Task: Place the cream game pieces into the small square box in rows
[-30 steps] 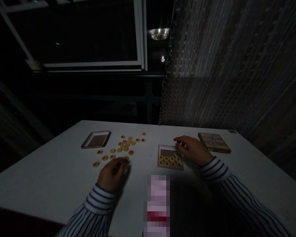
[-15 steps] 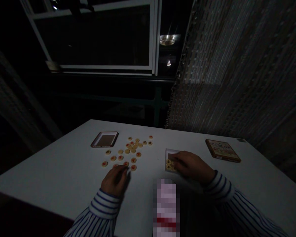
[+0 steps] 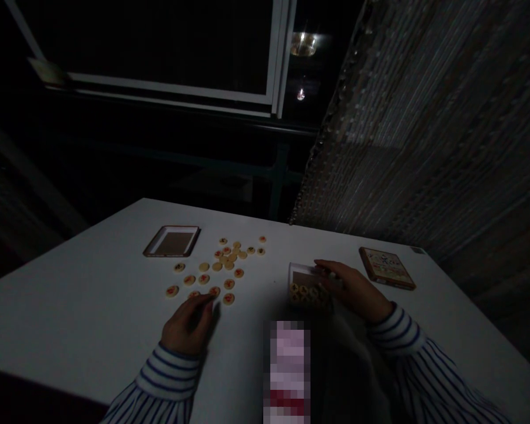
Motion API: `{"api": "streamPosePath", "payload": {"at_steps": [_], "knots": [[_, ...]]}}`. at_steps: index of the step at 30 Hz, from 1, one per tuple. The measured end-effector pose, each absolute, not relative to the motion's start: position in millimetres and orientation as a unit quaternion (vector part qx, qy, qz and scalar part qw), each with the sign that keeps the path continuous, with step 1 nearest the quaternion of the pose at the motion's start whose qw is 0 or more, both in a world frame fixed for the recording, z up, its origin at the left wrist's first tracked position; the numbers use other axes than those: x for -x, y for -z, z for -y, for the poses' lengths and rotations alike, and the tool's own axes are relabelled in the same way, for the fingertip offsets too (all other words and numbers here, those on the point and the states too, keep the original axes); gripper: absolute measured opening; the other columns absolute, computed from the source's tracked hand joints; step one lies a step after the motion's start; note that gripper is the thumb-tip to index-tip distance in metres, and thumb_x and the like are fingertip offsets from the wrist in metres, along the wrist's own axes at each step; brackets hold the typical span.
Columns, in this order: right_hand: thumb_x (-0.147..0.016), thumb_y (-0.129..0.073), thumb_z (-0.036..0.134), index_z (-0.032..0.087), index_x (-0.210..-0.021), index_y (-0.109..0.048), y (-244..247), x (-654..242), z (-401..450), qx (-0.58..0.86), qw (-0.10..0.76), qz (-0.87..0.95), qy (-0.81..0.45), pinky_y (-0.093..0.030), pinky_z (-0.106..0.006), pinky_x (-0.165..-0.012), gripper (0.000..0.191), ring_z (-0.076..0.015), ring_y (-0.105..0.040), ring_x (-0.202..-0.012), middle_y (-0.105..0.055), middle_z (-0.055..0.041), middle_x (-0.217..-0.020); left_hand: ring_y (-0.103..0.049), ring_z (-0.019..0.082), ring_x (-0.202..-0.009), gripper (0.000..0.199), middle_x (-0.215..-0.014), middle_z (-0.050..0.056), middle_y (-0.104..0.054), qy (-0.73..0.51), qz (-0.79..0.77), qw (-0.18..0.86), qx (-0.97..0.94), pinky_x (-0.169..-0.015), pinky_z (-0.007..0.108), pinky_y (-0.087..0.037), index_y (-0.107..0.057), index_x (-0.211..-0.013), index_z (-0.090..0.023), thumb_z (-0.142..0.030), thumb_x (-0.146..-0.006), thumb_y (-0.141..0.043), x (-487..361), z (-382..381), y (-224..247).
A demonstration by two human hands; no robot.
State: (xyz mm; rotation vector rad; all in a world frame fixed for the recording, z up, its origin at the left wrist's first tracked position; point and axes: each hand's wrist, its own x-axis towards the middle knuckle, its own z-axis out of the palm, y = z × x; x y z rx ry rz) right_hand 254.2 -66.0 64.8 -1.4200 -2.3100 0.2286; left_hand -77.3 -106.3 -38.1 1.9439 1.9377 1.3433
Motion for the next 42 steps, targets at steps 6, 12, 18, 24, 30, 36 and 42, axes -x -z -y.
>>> {"api": "streamPosePath", "payload": {"at_steps": [6,12,18,24,30,36,42], "knots": [[-0.079,-0.04,0.029,0.021,-0.114,-0.043,-75,-250,51,0.519,0.217,0.821,-0.093,-0.043,-0.032,-0.079,0.036,-0.0156,-0.054,-0.09,-0.058,-0.0054,-0.1,-0.059,0.017,-0.083,0.026,-0.088,0.005,-0.063,-0.467,-0.6,0.021,-0.649,-0.076,0.03,-0.047,-0.058,-0.089,-0.019,-0.036,-0.072,-0.048,80,107,43],[-0.077,-0.043,0.029,0.021,-0.116,-0.042,-70,-237,39,0.48,0.202,0.848,-0.1,-0.043,-0.032,-0.079,0.039,-0.0153,-0.054,-0.089,-0.057,-0.0061,-0.101,-0.056,0.019,-0.087,0.026,-0.09,0.006,-0.062,-0.465,-0.579,-0.014,-0.67,-0.079,0.033,-0.045,-0.057,-0.092,-0.018,-0.034,-0.072,-0.049,84,104,47],[-0.078,-0.04,0.024,0.018,-0.11,-0.048,-64,-213,32,0.441,0.154,0.88,-0.086,-0.042,-0.033,-0.081,0.034,-0.0167,-0.052,-0.092,-0.057,-0.007,-0.103,-0.055,0.02,-0.09,0.027,-0.093,0.006,-0.062,-0.464,-0.582,-0.027,-0.668,-0.081,0.035,-0.044,-0.057,-0.094,-0.019,-0.033,-0.073,-0.048,84,104,46],[-0.077,-0.039,0.027,0.017,-0.108,-0.051,-59,-185,31,0.397,0.127,0.907,-0.061,-0.043,-0.034,-0.075,0.035,-0.0185,-0.054,-0.087,-0.059,-0.0088,-0.099,-0.055,0.02,-0.088,0.027,-0.094,0.007,-0.061,-0.452,-0.604,-0.034,-0.655,-0.077,0.036,-0.045,-0.057,-0.094,-0.018,-0.032,-0.072,-0.049,98,105,42],[-0.079,-0.038,0.028,0.019,-0.108,-0.051,-47,-170,33,0.368,0.084,0.926,-0.018,-0.039,-0.036,-0.08,0.033,-0.0184,-0.052,-0.091,-0.057,-0.0085,-0.102,-0.056,0.02,-0.083,0.025,-0.089,0.008,-0.062,-0.431,-0.612,-0.073,-0.66,-0.074,0.034,-0.046,-0.059,-0.092,-0.017,-0.028,-0.071,-0.05,116,105,42],[-0.08,-0.036,0.028,0.02,-0.108,-0.051,-39,-161,37,0.337,0.068,0.939,-0.009,-0.039,-0.037,-0.079,0.033,-0.0188,-0.051,-0.093,-0.057,-0.0083,-0.102,-0.056,0.018,-0.08,0.026,-0.088,0.007,-0.062,-0.462,-0.61,-0.067,-0.64,-0.071,0.032,-0.046,-0.056,-0.095,-0.018,-0.028,-0.072,-0.049,114,109,47],[-0.078,-0.04,0.024,0.02,-0.105,-0.054,-51,-145,50,0.355,0.042,0.934,-0.01,-0.04,-0.035,-0.076,0.03,-0.0189,-0.053,-0.088,-0.058,-0.0085,-0.101,-0.056,0.019,-0.08,0.025,-0.088,0.007,-0.061,-0.454,-0.625,-0.061,-0.632,-0.071,0.033,-0.046,-0.056,-0.093,-0.017,-0.029,-0.072,-0.049,115,110,48]]}}
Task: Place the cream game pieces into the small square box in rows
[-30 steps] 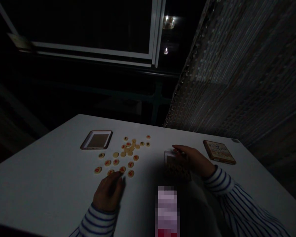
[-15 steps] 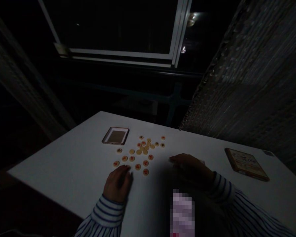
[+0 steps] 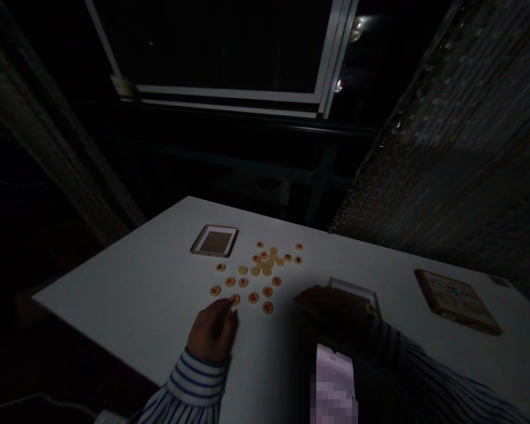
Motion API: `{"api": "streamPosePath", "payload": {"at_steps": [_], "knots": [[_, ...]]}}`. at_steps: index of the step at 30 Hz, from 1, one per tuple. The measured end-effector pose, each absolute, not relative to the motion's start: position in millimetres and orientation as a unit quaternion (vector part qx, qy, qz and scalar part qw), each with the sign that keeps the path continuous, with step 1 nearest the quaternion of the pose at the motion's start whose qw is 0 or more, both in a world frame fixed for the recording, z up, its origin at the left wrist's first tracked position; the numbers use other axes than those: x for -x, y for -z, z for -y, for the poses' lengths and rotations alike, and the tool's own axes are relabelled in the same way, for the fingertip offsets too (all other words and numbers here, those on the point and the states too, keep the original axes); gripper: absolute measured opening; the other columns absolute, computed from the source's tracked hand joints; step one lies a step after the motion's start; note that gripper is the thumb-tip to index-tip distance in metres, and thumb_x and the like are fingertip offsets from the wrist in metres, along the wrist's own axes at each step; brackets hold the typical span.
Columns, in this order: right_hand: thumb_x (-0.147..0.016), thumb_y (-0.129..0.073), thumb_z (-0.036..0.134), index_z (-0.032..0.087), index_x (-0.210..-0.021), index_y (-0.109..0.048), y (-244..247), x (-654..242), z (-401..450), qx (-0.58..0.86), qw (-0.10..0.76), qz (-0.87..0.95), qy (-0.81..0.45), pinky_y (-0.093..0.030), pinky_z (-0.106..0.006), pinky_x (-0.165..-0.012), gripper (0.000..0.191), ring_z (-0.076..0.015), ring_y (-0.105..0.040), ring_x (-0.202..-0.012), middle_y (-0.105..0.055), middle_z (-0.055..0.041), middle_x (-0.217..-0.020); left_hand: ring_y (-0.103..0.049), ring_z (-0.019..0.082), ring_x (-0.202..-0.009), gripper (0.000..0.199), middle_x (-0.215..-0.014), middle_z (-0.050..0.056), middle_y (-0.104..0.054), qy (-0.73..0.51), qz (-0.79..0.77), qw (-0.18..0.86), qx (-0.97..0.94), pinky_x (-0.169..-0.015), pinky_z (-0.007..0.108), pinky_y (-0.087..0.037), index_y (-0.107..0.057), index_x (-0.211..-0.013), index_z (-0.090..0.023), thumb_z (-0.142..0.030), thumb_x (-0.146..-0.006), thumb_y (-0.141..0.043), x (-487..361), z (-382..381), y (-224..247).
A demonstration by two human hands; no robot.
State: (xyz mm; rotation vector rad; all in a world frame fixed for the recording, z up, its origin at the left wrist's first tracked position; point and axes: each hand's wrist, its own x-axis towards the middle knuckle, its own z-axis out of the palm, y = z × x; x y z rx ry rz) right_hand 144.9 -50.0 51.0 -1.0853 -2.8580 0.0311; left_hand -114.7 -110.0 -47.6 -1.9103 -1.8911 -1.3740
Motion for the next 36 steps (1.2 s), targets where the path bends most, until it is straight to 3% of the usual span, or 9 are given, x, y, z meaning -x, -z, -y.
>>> {"api": "streamPosePath", "payload": {"at_steps": [17,26,32,36], "knots": [[-0.076,-0.04,0.024,0.016,-0.104,-0.052,-48,-107,36,0.306,-0.029,0.951,-0.047,-0.037,-0.036,-0.076,0.031,-0.0209,-0.049,-0.091,-0.057,-0.0106,-0.098,-0.058,0.02,-0.081,0.029,-0.088,0.007,-0.063,0.427,0.659,0.055,0.617,-0.074,0.034,-0.046,-0.058,-0.091,-0.019,-0.037,-0.072,-0.045,152,98,31],[-0.077,-0.039,0.025,0.017,-0.1,-0.054,-54,-48,9,0.303,0.014,0.952,-0.047,-0.034,-0.031,-0.077,0.029,-0.019,-0.05,-0.091,-0.057,-0.0078,-0.098,-0.06,0.019,-0.073,0.034,-0.082,0.007,-0.065,0.359,0.753,-0.051,0.55,-0.067,0.03,-0.047,-0.058,-0.096,-0.017,-0.034,-0.067,-0.05,183,56,16],[-0.077,-0.036,0.025,0.017,-0.091,-0.057,-52,-9,-2,0.328,0.02,0.944,-0.038,-0.033,-0.031,-0.077,0.026,-0.0194,-0.049,-0.091,-0.059,-0.0072,-0.094,-0.059,0.019,-0.084,0.036,-0.092,0.008,-0.064,0.288,0.735,-0.112,0.604,-0.074,0.029,-0.045,-0.055,-0.1,-0.016,-0.032,-0.068,-0.05,184,32,13],[-0.076,-0.037,0.023,0.017,-0.098,-0.055,-45,4,-9,0.341,0.033,0.938,-0.051,-0.032,-0.031,-0.08,0.028,-0.0186,-0.048,-0.094,-0.058,-0.0073,-0.099,-0.058,0.02,-0.087,0.038,-0.095,0.01,-0.063,0.259,0.73,-0.112,0.622,-0.075,0.028,-0.044,-0.054,-0.101,-0.014,-0.032,-0.068,-0.05,186,20,16]]}}
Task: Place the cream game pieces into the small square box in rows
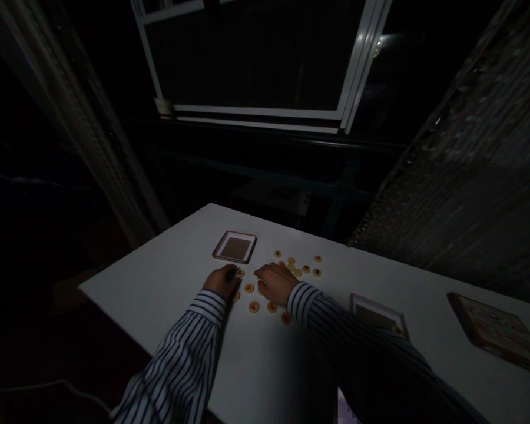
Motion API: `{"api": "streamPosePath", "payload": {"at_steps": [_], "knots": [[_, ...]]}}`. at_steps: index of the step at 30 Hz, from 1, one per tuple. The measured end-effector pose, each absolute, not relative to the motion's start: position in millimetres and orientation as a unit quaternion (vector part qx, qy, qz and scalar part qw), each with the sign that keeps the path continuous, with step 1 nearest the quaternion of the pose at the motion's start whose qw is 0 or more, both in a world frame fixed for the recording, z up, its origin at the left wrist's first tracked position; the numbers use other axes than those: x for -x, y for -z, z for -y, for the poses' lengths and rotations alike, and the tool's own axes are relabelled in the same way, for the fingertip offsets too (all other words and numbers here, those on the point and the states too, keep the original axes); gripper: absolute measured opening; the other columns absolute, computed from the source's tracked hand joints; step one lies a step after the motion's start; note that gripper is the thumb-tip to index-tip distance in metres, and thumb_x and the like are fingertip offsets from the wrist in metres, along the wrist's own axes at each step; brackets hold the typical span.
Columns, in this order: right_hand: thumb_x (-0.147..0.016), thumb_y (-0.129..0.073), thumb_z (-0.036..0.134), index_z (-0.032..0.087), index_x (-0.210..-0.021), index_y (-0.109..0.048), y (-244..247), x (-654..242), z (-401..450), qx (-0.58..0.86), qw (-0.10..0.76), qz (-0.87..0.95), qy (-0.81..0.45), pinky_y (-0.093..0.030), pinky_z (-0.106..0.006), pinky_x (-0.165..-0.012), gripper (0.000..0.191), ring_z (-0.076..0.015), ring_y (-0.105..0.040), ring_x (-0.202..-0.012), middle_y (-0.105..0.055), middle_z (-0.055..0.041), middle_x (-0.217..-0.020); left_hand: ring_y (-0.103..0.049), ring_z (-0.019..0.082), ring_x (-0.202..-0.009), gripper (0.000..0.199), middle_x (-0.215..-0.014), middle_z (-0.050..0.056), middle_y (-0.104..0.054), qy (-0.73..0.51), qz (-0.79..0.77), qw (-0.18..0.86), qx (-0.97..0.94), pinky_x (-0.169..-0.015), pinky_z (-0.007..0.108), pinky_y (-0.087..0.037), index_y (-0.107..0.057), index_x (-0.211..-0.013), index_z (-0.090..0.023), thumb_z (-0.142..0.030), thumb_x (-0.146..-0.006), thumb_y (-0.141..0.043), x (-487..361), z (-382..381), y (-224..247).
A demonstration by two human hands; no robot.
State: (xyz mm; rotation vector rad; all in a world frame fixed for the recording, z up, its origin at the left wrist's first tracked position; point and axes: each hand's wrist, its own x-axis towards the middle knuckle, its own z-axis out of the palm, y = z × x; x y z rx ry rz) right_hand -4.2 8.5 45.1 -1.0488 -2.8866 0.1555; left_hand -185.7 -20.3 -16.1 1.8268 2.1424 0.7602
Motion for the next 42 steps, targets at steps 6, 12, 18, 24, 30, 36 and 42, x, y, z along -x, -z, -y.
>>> {"api": "streamPosePath", "payload": {"at_steps": [6,12,18,24,30,36,42], "knots": [[-0.076,-0.037,0.022,0.018,-0.105,-0.052,-39,9,-14,0.351,0.043,0.933,-0.066,-0.031,-0.034,-0.081,0.033,-0.02,-0.045,-0.099,-0.056,-0.0087,-0.104,-0.058,0.019,-0.087,0.033,-0.094,0.007,-0.064,-0.254,-0.726,0.104,-0.63,-0.076,0.028,-0.043,-0.055,-0.1,-0.019,-0.031,-0.07,-0.048,186,11,22],[-0.075,-0.037,0.022,0.018,-0.104,-0.053,-35,8,-16,0.349,0.055,0.933,-0.071,-0.032,-0.033,-0.081,0.033,-0.0191,-0.047,-0.098,-0.056,-0.0077,-0.104,-0.057,0.019,-0.088,0.031,-0.094,0.006,-0.064,-0.249,-0.724,0.104,-0.634,-0.077,0.028,-0.042,-0.056,-0.098,-0.02,-0.029,-0.07,-0.049,187,9,22],[-0.076,-0.037,0.024,0.018,-0.108,-0.05,-39,-1,-17,0.356,0.049,0.929,-0.084,-0.03,-0.032,-0.084,0.035,-0.0185,-0.046,-0.1,-0.055,-0.0075,-0.107,-0.058,0.019,-0.087,0.034,-0.093,0.007,-0.064,-0.265,-0.722,0.099,-0.631,-0.077,0.029,-0.043,-0.055,-0.1,-0.018,-0.034,-0.071,-0.047,185,13,19],[-0.076,-0.036,0.024,0.017,-0.111,-0.049,-48,-16,-17,0.355,0.076,0.927,-0.096,-0.031,-0.031,-0.085,0.037,-0.0176,-0.045,-0.102,-0.053,-0.007,-0.11,-0.057,0.018,-0.087,0.035,-0.094,0.006,-0.063,-0.322,-0.683,0.099,-0.648,-0.076,0.028,-0.045,-0.055,-0.1,-0.018,-0.034,-0.07,-0.047,176,22,6],[-0.077,-0.035,0.025,0.018,-0.109,-0.05,-54,-37,-13,0.357,0.107,0.924,-0.086,-0.031,-0.032,-0.084,0.036,-0.018,-0.044,-0.101,-0.054,-0.0063,-0.108,-0.057,0.017,-0.085,0.034,-0.096,0.008,-0.06,-0.384,-0.624,0.104,-0.673,-0.076,0.03,-0.046,-0.053,-0.1,-0.015,-0.026,-0.068,-0.048,160,28,-6],[-0.077,-0.037,0.023,0.019,-0.109,-0.05,-64,-53,-5,0.359,0.119,0.922,-0.085,-0.031,-0.029,-0.084,0.034,-0.0159,-0.045,-0.099,-0.054,-0.0049,-0.107,-0.059,0.016,-0.078,0.035,-0.092,0.008,-0.059,-0.447,-0.596,0.175,-0.644,-0.073,0.031,-0.048,-0.053,-0.1,-0.015,-0.025,-0.066,-0.052,136,29,-10],[-0.077,-0.039,0.023,0.019,-0.108,-0.05,-78,-70,4,0.371,0.128,0.916,-0.081,-0.03,-0.03,-0.084,0.034,-0.0165,-0.045,-0.1,-0.053,-0.0052,-0.108,-0.059,0.018,-0.074,0.03,-0.085,0.008,-0.061,-0.488,-0.575,0.316,-0.576,-0.065,0.03,-0.049,-0.056,-0.088,-0.011,-0.025,-0.061,-0.058,108,32,-24]]}}
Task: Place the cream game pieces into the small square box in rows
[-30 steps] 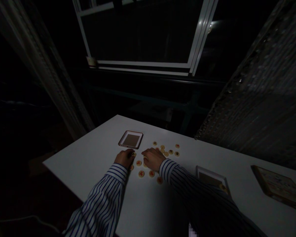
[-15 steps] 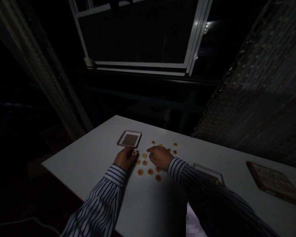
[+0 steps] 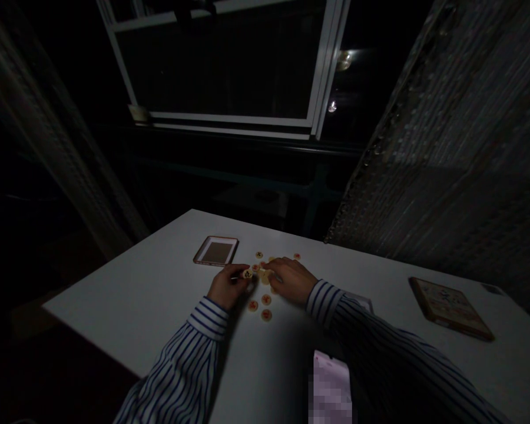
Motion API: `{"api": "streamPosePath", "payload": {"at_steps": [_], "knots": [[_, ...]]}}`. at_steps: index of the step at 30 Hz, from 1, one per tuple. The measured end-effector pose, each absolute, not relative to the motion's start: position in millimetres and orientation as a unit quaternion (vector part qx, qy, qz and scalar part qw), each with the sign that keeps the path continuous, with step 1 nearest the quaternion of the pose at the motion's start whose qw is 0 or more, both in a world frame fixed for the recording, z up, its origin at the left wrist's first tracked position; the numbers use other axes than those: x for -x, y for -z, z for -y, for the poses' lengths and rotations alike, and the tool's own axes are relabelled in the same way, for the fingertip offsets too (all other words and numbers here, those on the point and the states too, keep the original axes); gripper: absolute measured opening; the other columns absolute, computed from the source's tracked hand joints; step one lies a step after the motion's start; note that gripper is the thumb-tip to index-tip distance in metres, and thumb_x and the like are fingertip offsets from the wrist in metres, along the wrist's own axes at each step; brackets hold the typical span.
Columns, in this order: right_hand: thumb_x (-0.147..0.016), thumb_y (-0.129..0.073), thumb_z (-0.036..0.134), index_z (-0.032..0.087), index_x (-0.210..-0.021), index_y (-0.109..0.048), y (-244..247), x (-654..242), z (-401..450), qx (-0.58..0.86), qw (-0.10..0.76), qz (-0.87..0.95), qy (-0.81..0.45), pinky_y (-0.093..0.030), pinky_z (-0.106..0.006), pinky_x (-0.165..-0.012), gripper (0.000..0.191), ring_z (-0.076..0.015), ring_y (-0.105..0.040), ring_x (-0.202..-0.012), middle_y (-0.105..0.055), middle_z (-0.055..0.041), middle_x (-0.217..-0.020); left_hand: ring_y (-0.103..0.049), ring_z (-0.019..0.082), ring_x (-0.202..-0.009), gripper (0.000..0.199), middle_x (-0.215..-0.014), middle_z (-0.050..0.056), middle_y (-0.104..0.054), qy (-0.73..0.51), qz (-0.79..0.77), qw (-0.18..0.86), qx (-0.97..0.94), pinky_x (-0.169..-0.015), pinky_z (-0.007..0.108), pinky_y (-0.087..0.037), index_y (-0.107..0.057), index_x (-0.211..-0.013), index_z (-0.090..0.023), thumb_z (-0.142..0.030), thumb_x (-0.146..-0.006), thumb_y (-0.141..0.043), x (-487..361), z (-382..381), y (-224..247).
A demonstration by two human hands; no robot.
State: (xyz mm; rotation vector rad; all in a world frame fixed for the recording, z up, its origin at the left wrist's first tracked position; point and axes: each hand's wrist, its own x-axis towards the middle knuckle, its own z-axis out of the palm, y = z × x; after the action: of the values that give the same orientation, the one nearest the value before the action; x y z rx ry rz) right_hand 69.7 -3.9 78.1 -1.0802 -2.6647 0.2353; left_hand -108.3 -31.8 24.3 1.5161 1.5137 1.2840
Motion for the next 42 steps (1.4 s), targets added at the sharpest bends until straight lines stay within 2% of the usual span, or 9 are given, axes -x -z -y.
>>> {"api": "streamPosePath", "payload": {"at_steps": [7,14,21,33,42], "knots": [[-0.077,-0.04,0.023,0.018,-0.108,-0.05,-85,-90,13,0.372,0.151,0.913,-0.076,-0.031,-0.031,-0.085,0.033,-0.0166,-0.046,-0.099,-0.054,-0.0059,-0.107,-0.057,0.014,-0.068,0.028,-0.071,0.003,-0.062,-0.549,-0.501,0.423,-0.518,-0.068,0.027,-0.046,-0.057,-0.077,-0.012,-0.021,-0.051,-0.066,82,33,-32],[-0.076,-0.041,0.022,0.018,-0.109,-0.05,-83,-112,19,0.389,0.16,0.904,-0.083,-0.031,-0.032,-0.087,0.034,-0.0166,-0.045,-0.102,-0.054,-0.006,-0.109,-0.058,0.012,-0.066,0.03,-0.071,0.001,-0.062,-0.57,-0.447,0.521,-0.452,-0.066,0.024,-0.045,-0.056,-0.075,-0.013,-0.018,-0.049,-0.07,60,32,-28],[-0.076,-0.041,0.023,0.018,-0.108,-0.05,-83,-135,25,0.397,0.187,0.895,-0.082,-0.032,-0.032,-0.087,0.034,-0.0169,-0.045,-0.101,-0.053,-0.0052,-0.11,-0.057,0.01,-0.06,0.027,-0.066,0.0,-0.063,-0.546,-0.463,0.53,-0.454,-0.062,0.021,-0.045,-0.059,-0.073,-0.013,-0.021,-0.05,-0.07,35,37,-34],[-0.076,-0.042,0.024,0.018,-0.107,-0.051,-70,-172,34,0.419,0.208,0.88,-0.083,-0.036,-0.033,-0.084,0.033,-0.0172,-0.048,-0.097,-0.055,-0.0057,-0.106,-0.059,0.015,-0.073,0.027,-0.075,0.005,-0.066,-0.494,-0.483,0.497,-0.526,-0.069,0.026,-0.045,-0.064,-0.081,-0.014,-0.03,-0.059,-0.064,0,37,-32],[-0.075,-0.044,0.023,0.017,-0.105,-0.052,-65,-188,38,0.432,0.228,0.867,-0.096,-0.037,-0.032,-0.083,0.032,-0.0162,-0.05,-0.095,-0.057,-0.006,-0.102,-0.056,0.012,-0.063,0.035,-0.077,0.005,-0.065,-0.463,-0.476,0.527,-0.531,-0.059,0.023,-0.043,-0.062,-0.092,-0.014,-0.036,-0.065,-0.058,-16,33,-23]]}}
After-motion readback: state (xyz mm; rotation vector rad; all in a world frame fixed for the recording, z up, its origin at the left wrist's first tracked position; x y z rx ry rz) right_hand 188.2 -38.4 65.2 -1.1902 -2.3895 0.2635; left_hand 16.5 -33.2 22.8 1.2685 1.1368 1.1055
